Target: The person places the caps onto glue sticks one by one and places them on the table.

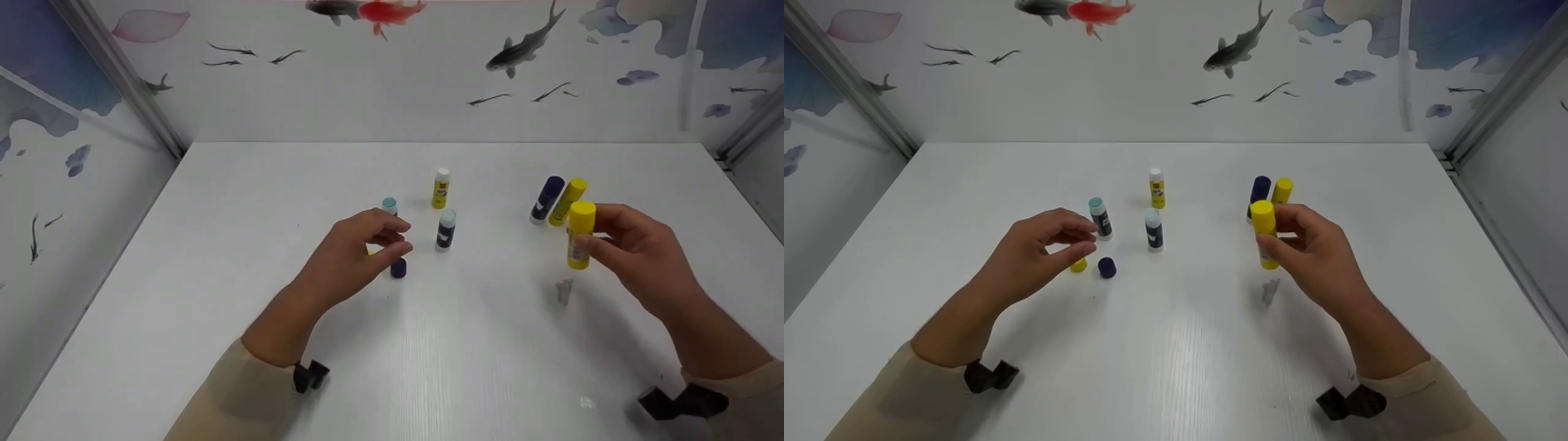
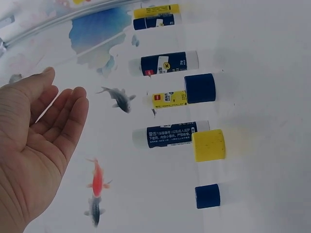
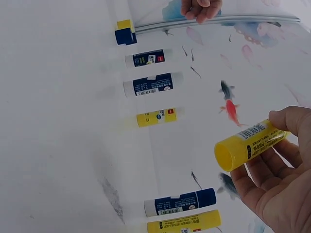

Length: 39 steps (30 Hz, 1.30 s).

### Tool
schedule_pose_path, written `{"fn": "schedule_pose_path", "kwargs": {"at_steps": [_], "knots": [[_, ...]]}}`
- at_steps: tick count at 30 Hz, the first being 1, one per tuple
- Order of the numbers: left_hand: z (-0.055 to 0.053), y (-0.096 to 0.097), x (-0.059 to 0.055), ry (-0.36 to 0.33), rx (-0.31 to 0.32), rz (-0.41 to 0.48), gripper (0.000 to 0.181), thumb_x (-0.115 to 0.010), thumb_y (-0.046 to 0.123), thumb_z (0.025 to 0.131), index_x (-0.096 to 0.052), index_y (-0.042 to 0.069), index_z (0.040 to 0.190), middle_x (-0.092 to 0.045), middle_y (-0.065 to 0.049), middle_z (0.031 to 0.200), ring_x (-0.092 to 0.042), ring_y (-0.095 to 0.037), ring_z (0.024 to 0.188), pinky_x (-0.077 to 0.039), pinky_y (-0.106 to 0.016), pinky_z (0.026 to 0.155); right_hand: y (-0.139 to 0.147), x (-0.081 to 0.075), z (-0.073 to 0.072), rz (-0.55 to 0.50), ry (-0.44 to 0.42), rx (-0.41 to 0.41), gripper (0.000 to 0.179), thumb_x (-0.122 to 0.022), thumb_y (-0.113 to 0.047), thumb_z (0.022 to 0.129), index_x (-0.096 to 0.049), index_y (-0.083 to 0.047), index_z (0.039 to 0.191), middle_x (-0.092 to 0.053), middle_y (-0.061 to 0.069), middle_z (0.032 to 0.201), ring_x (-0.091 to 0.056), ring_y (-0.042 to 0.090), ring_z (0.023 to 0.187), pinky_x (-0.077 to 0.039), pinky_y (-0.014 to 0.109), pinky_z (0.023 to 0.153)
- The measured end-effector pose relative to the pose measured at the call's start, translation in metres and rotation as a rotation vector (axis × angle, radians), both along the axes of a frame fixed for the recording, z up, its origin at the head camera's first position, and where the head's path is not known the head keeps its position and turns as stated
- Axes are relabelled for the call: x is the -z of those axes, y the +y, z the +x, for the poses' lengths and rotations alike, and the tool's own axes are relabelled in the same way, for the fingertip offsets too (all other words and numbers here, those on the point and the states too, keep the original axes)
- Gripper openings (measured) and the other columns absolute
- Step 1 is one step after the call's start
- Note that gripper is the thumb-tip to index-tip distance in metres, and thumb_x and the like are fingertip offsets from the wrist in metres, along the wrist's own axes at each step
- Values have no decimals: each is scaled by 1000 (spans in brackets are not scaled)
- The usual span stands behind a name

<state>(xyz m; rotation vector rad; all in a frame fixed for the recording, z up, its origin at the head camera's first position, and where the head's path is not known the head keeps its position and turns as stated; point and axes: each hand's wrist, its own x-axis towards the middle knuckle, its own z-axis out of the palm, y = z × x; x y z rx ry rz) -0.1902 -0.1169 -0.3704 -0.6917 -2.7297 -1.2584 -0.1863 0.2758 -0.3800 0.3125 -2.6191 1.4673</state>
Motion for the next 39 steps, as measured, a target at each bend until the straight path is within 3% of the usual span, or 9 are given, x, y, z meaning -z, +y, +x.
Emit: {"fn": "schedule_pose_path", "kwargs": {"at_steps": [16,31,39], "knots": [[-5,-1,7,-44,-18,-27,30,-75,21,98,-70,15,127,-71,1,119,-69,-11,106,-59,-29,98,14,12,-15,-35,-33,121,39,-68,-17,102,-58,-6,138,-63,-10,124,-63,7,111,-54,9,90],[-10,-1,13,-101,-41,-53,33,-76,24,97,-70,16,129,-70,4,122,-69,-11,108,-59,-29,97,29,25,-29,-9,-114,216,47,-67,-27,102,-55,-8,144,-60,-17,122,-57,4,114,-49,2,88],[-13,-2,17,-119,-40,-54,34,-76,25,97,-70,16,129,-70,4,123,-69,-12,108,-60,-34,98,36,30,-38,0,-161,264,53,-68,-34,102,-53,-10,146,-58,-18,124,-55,6,116,-49,2,88]]}}
